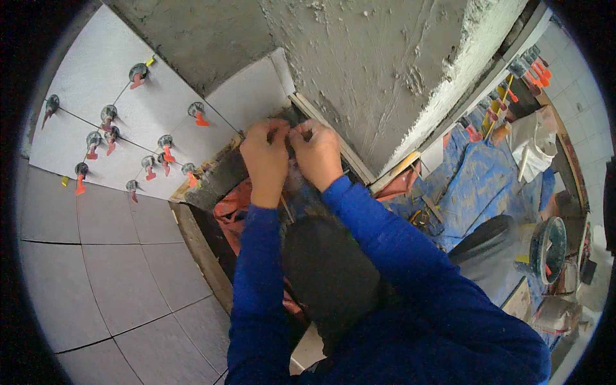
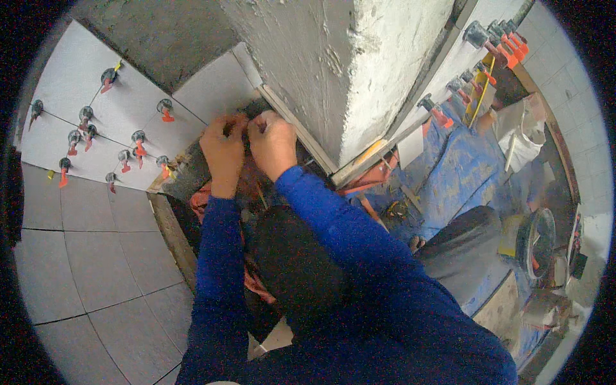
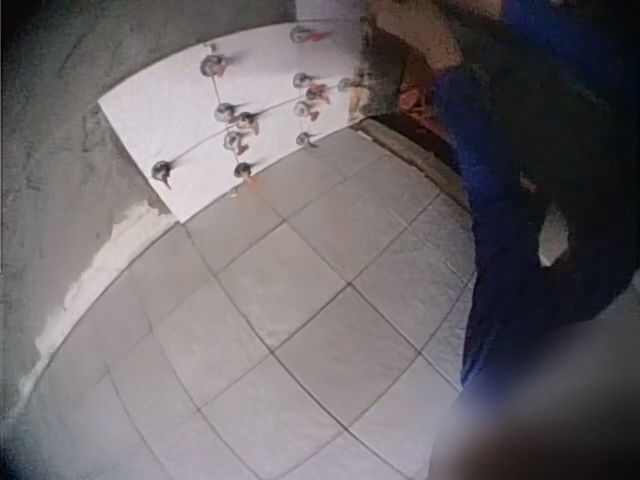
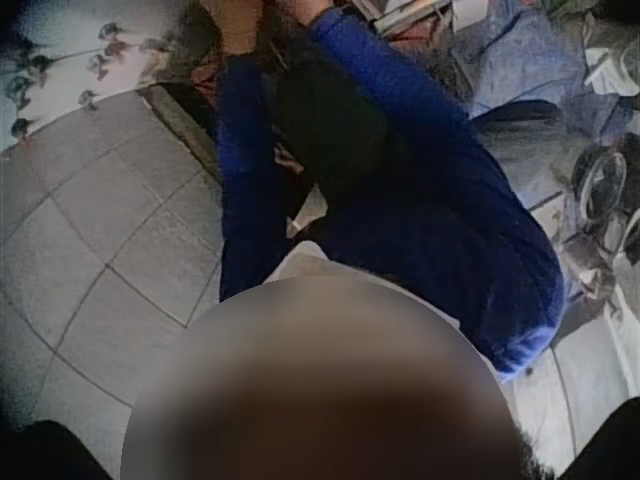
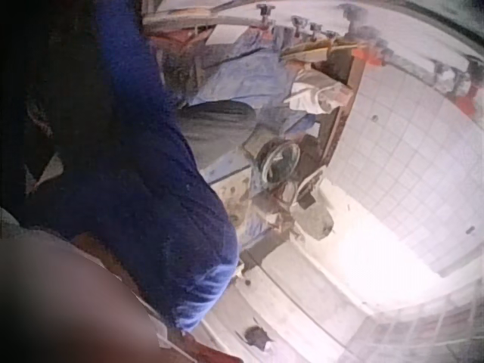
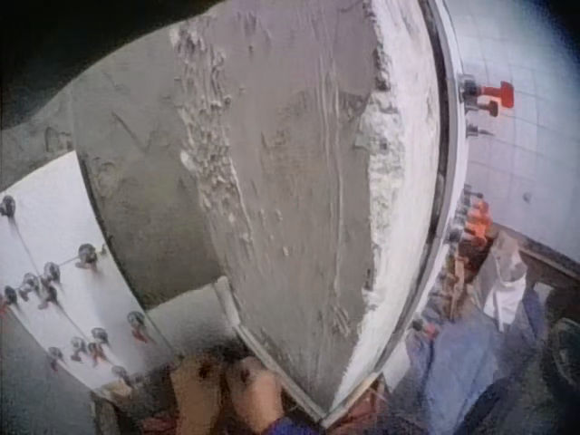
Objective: The person cuts a ceramic tile with an angle grinder, then applies mortar to the tile and a wall corner using a trowel. The person places the tile into the corner and secures it with tile leveling clips.
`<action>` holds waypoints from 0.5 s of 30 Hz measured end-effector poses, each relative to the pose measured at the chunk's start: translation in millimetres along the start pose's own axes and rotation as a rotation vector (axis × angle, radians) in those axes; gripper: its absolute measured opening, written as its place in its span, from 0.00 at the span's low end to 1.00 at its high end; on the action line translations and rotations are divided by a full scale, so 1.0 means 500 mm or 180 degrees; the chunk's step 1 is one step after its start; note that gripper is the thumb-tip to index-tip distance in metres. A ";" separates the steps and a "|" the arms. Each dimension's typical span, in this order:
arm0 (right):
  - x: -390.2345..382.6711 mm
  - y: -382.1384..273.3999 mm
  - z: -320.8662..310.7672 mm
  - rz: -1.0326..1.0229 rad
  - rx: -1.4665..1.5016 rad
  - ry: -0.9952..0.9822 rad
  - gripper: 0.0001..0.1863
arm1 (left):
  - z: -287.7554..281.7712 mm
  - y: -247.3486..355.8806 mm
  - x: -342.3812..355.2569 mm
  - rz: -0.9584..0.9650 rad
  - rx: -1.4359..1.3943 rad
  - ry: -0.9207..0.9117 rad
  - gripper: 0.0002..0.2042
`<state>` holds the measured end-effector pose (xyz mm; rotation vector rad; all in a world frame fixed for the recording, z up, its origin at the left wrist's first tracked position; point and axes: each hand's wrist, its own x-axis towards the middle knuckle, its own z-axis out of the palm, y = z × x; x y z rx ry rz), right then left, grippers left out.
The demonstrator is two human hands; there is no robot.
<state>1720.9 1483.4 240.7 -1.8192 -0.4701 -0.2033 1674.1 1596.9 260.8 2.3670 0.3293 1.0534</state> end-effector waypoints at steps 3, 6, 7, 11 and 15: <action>0.015 0.010 0.021 0.0034 0.0101 0.0229 0.06 | 0.024 -0.015 0.031 -0.0800 -0.0404 -0.0386 0.10; 0.033 0.020 0.030 -0.0488 0.0033 0.0448 0.06 | 0.009 -0.031 0.091 -0.1254 -0.0797 -0.0986 0.10; 0.041 0.021 0.035 -0.0250 0.0388 0.0416 0.06 | 0.007 -0.031 0.111 -0.1087 -0.0863 -0.1105 0.11; 0.059 0.019 0.064 0.1204 0.1880 0.0149 0.07 | 0.012 -0.009 0.211 0.0203 -0.0002 -0.0383 0.11; 0.073 0.032 0.124 0.2464 0.3341 0.0374 0.08 | 0.023 0.010 0.290 0.0900 0.1120 -0.0161 0.11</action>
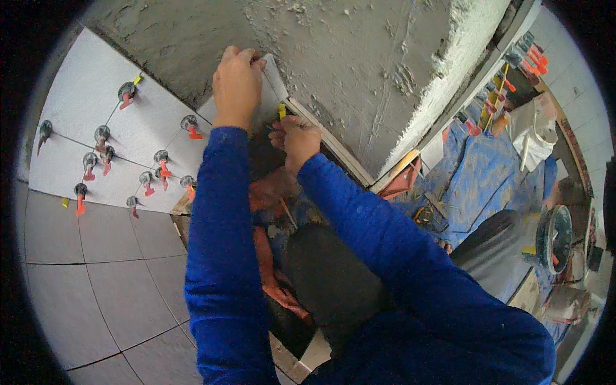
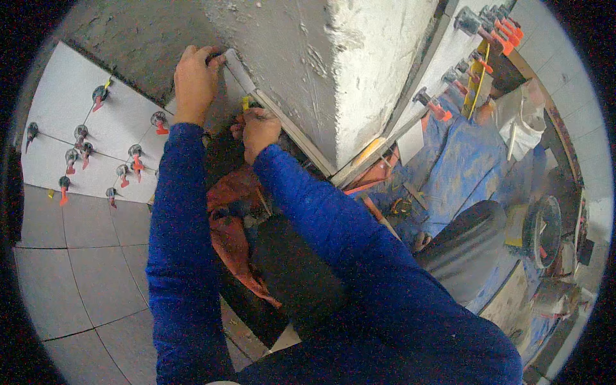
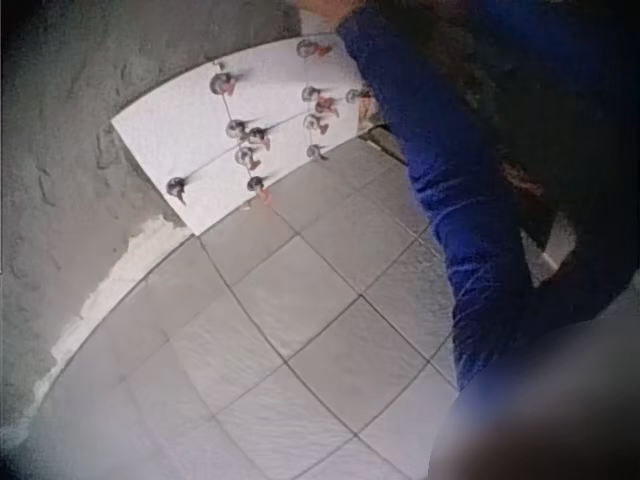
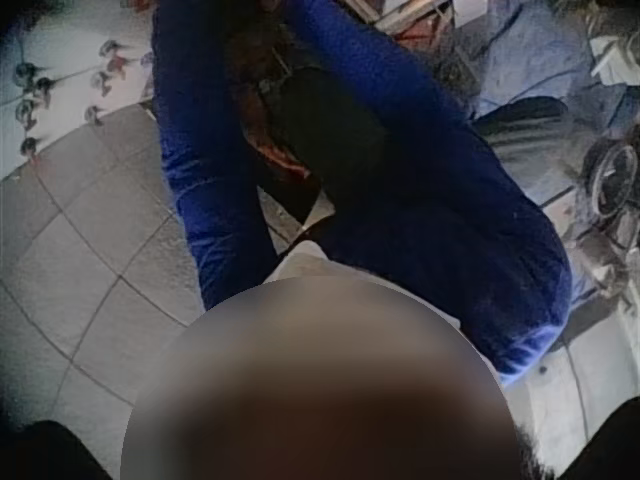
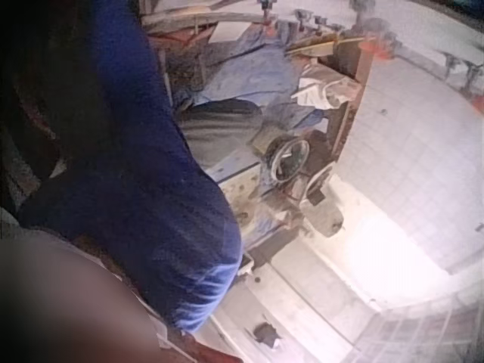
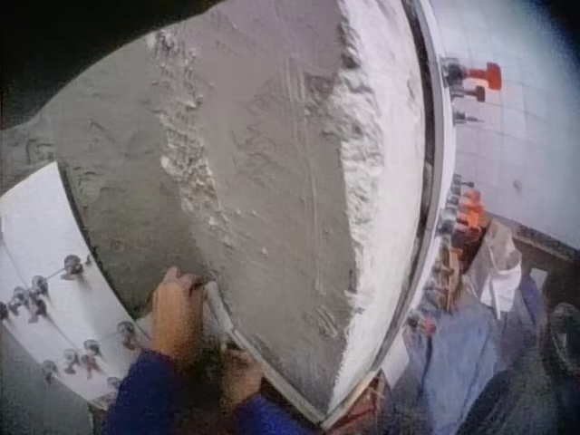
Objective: The person cuts a ceramic tile with an angle grinder, then applies mortar to the tile and a wall corner using a trowel. The person places the tile into the corner and secures it with tile leveling clips.
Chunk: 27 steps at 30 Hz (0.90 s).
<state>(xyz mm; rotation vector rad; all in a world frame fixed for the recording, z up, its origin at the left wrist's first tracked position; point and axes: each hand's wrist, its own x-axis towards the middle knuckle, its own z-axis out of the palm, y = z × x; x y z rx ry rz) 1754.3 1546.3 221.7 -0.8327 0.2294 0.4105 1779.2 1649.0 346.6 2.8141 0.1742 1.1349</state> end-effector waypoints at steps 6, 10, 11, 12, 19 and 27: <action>0.069 0.081 0.003 -0.1094 -0.1247 0.0026 0.09 | 0.018 0.003 0.039 0.0049 0.0466 -0.0497 0.11; 0.072 0.083 0.000 -0.1614 -0.4508 0.0079 0.15 | 0.026 0.000 0.041 -0.0046 0.0517 -0.0593 0.10; 0.072 0.075 0.004 -0.1331 -0.4523 0.0077 0.16 | 0.027 -0.001 0.040 -0.0071 0.0540 -0.0611 0.10; 0.072 0.065 0.010 -0.1237 -0.4423 0.0087 0.16 | 0.028 -0.001 0.039 -0.0035 0.0580 -0.0612 0.10; 0.084 0.042 0.030 -0.0877 -0.4233 -0.0015 0.24 | 0.033 0.003 0.041 -0.0005 0.0786 -0.0594 0.09; 0.169 0.111 0.012 -0.1006 -0.3316 0.0209 0.22 | 0.035 0.009 0.042 -0.0113 0.0812 -0.0600 0.09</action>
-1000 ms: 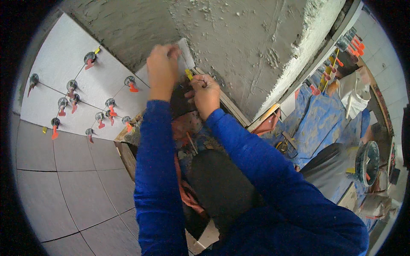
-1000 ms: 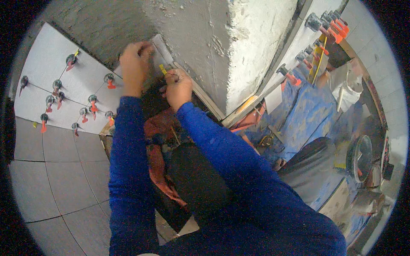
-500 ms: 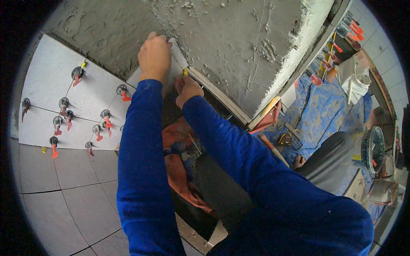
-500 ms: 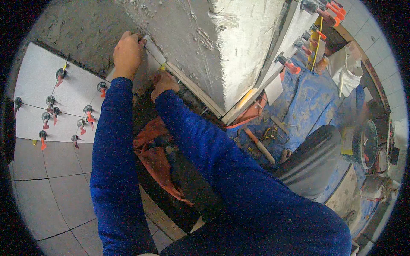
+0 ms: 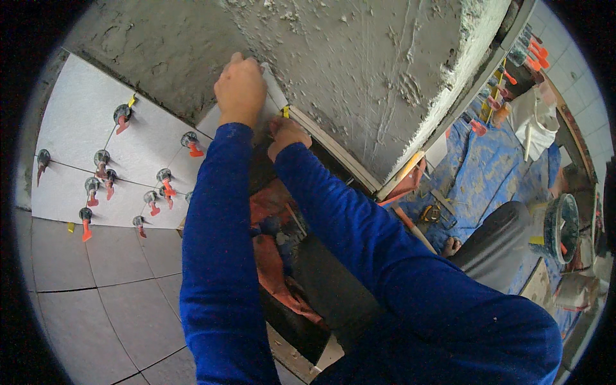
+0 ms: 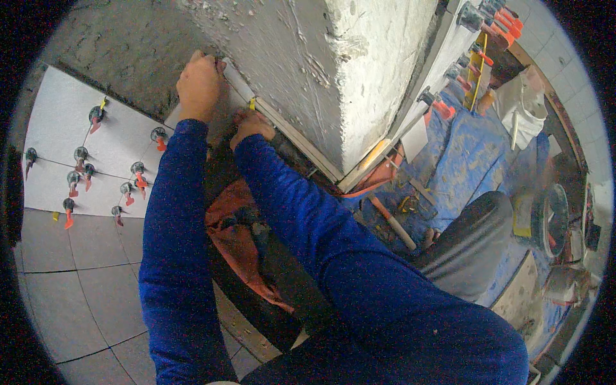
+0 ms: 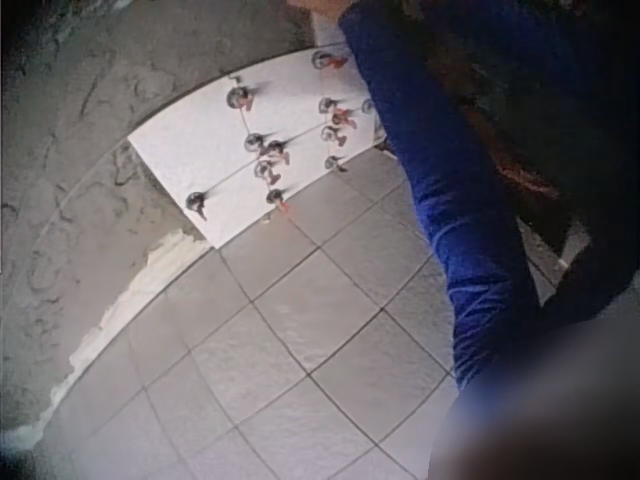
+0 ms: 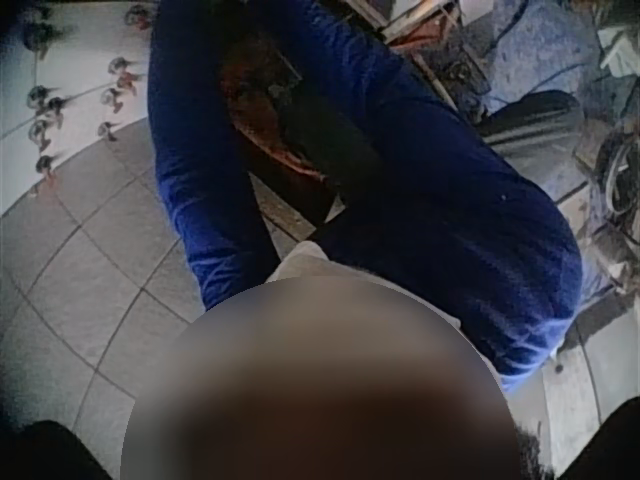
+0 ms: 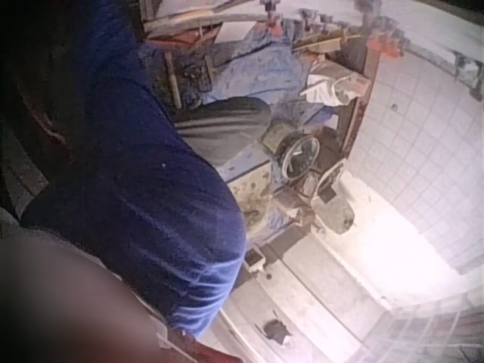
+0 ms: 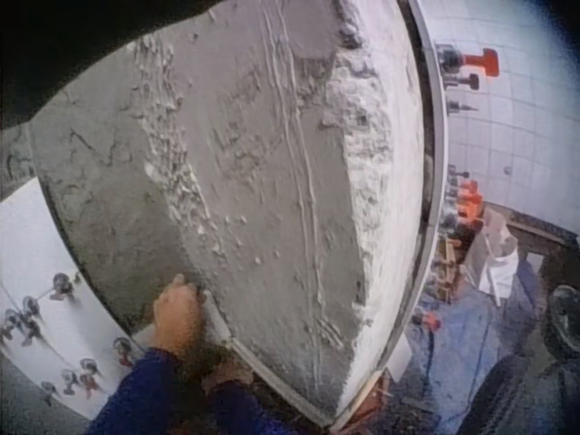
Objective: The person cuts a ceramic tile with an angle grinder, then applies mortar to the tile and a wall corner using a trowel. The person places the tile into the corner and secures it with tile leveling clips.
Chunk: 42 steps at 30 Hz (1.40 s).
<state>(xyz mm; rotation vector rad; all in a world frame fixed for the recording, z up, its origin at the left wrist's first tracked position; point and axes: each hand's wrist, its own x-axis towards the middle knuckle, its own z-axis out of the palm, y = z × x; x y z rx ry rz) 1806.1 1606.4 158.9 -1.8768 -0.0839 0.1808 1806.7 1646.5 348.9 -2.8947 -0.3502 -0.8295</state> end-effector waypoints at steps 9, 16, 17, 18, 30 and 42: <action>-0.054 -0.110 -0.080 0.0310 -0.1646 -0.0515 0.18 | 0.008 -0.007 -0.002 0.0046 -0.0027 0.0036 0.14; -0.025 -0.091 -0.082 0.0367 -0.1267 -0.1013 0.31 | 0.006 -0.005 -0.003 0.0070 -0.0028 0.0096 0.14; -0.020 -0.085 -0.082 0.0322 -0.1190 -0.1062 0.32 | 0.006 -0.006 -0.004 0.0071 -0.0047 0.0098 0.14; -0.015 -0.078 -0.081 0.0280 -0.1112 -0.1112 0.32 | 0.007 -0.006 -0.004 0.0090 -0.0055 0.0132 0.14; -0.001 -0.072 -0.071 0.0221 -0.1132 -0.0990 0.33 | 0.008 -0.005 -0.006 0.0059 -0.0108 0.0161 0.10; -0.103 -0.079 -0.089 -0.0508 -0.0604 -0.0336 0.18 | 0.011 -0.031 -0.014 0.0225 -0.0560 0.0312 0.09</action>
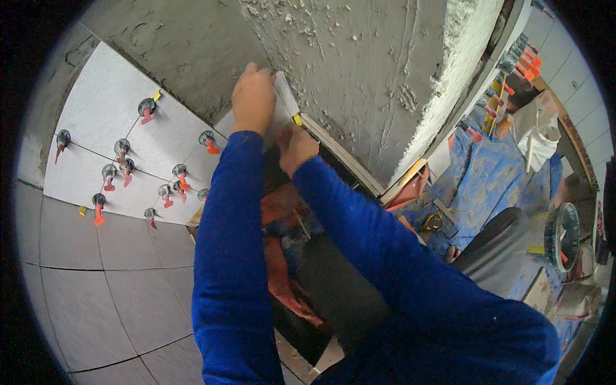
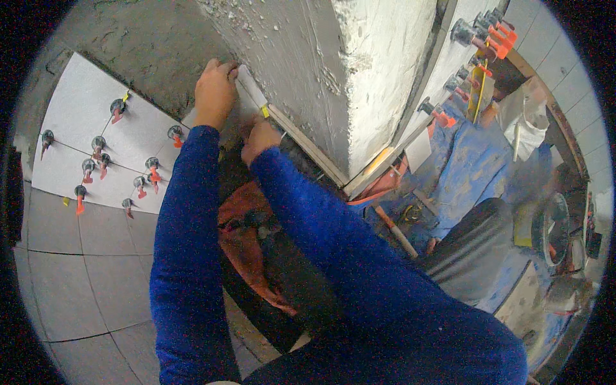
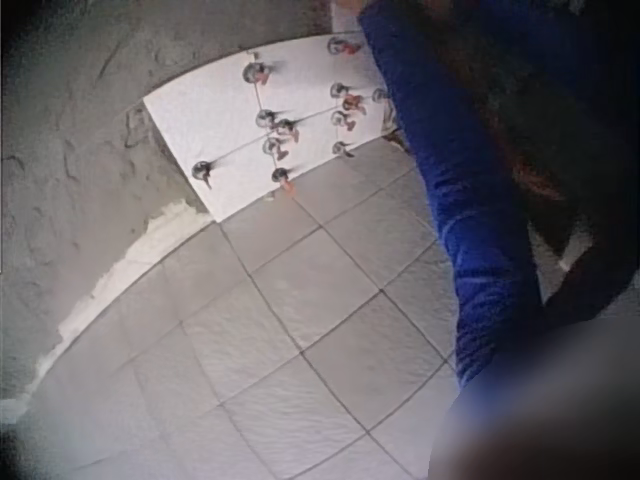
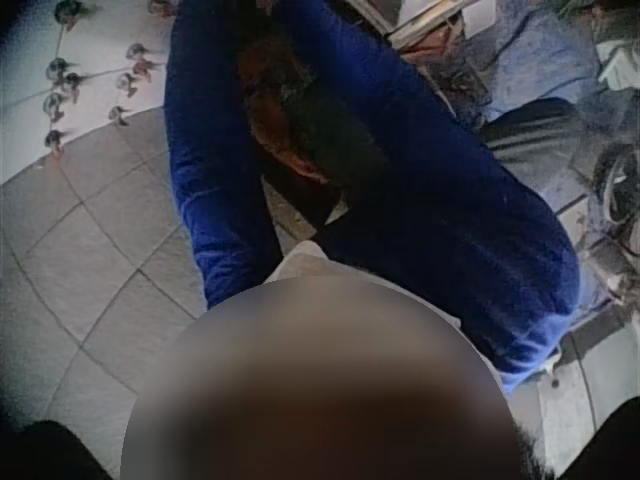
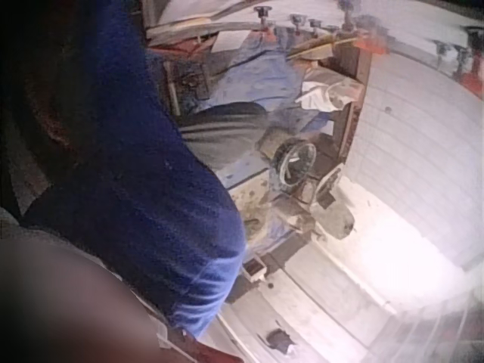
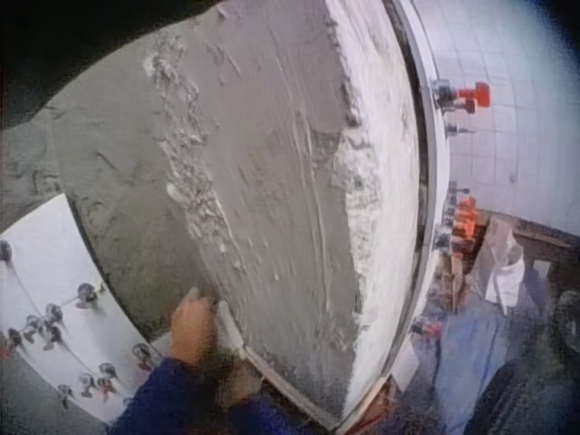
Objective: The person cuts a ceramic tile with an angle grinder, then applies mortar to the tile and a wall corner using a trowel. The person places the tile into the corner and secures it with tile leveling clips.
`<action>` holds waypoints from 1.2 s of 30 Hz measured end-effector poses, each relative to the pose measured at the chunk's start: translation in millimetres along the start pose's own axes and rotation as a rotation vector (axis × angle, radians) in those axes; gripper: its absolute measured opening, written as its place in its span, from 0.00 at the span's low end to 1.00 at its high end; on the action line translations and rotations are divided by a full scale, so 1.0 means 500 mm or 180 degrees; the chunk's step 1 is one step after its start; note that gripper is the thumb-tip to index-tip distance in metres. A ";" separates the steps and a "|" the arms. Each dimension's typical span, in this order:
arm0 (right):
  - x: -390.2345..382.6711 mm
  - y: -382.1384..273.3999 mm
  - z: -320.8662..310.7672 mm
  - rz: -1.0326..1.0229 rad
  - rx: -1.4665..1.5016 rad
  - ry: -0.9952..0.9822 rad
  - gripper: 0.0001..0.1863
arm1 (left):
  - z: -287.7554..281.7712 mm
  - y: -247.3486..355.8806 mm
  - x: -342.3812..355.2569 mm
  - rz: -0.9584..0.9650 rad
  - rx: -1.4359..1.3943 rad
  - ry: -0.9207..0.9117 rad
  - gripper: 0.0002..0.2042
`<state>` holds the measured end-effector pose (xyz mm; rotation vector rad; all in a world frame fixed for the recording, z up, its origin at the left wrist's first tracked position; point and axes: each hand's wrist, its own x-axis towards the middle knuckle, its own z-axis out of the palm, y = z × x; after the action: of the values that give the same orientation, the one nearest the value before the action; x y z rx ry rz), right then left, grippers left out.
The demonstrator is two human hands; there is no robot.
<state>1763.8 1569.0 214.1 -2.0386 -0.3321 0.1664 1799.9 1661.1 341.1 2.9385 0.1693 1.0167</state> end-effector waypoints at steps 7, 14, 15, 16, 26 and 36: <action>-0.350 0.082 -0.279 0.1083 0.3496 -0.1892 0.18 | -0.015 -0.017 -0.030 0.0054 -0.0432 0.0166 0.13; -0.534 0.304 -0.620 0.1796 0.2034 -0.1463 0.17 | -0.004 0.009 -0.032 -0.0232 -0.0271 0.0304 0.13; -0.547 0.326 -0.636 0.2160 0.1929 -0.1185 0.17 | -0.001 0.012 -0.032 -0.0265 -0.0264 0.0355 0.13; -0.554 0.343 -0.641 0.1894 0.2140 -0.1105 0.16 | 0.002 0.016 -0.033 -0.0290 -0.0260 0.0409 0.13; -0.557 0.372 -0.666 0.1468 0.2288 -0.0711 0.14 | 0.014 0.014 -0.048 0.0100 0.0340 0.0321 0.15; -0.558 0.407 -0.702 0.1491 0.2527 -0.0411 0.15 | 0.013 0.008 -0.049 0.0408 0.0365 0.0340 0.11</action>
<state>1621.8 1097.8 193.3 -1.2830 0.1366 0.6155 1785.1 1654.6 321.4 3.0328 0.0430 1.2219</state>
